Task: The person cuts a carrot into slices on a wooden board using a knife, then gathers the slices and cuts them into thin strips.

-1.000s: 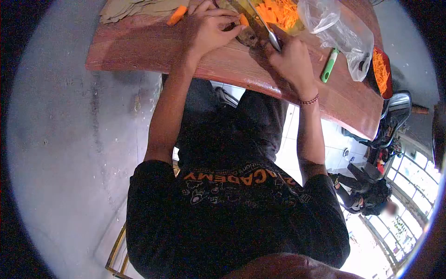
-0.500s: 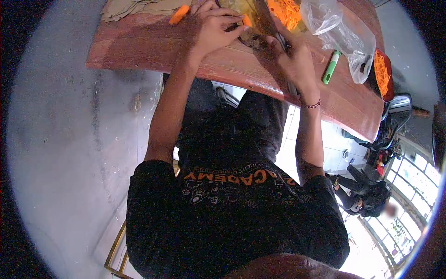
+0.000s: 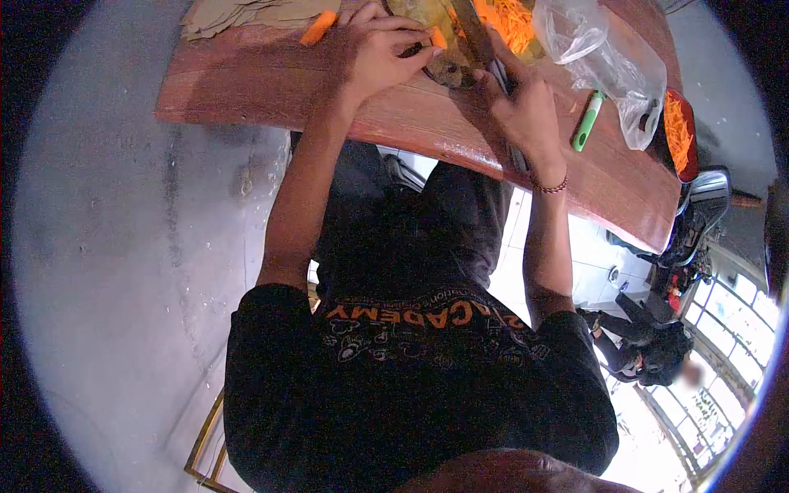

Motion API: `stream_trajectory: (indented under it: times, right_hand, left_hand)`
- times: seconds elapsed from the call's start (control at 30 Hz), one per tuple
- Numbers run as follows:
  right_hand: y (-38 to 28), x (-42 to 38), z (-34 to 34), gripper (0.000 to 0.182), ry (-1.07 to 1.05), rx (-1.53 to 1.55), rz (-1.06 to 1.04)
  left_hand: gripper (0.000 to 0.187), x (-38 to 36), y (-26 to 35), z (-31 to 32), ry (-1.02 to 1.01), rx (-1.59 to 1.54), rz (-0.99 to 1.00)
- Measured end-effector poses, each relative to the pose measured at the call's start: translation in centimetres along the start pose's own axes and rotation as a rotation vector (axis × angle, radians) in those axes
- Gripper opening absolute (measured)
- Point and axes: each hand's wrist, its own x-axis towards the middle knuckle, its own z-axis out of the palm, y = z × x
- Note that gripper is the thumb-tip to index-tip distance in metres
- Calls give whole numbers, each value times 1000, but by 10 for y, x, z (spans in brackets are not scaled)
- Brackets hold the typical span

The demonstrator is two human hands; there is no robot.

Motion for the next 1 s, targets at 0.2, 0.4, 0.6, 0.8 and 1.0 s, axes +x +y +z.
stream_trajectory:
  times: [0.2,0.4,0.6,0.8,1.0]
  right_hand:
    - [-2,1,0,49,45,-18,-81]
    - [-5,3,-3,45,-13,-6,-3]
    - [-8,2,-2,51,81,-66,32]
    - [-22,-3,-1,45,-52,-18,-15]
    - [-25,-7,12,40,45,-28,-119]
  left_hand:
    - [20,1,-1,1,17,-62,10]
    - [19,-3,-7,9,-33,-127,-67]
    - [22,-1,-3,6,20,-47,-22]
    - [24,-2,-2,5,-28,-3,-6]
    - [25,-7,-8,15,27,-111,-80]
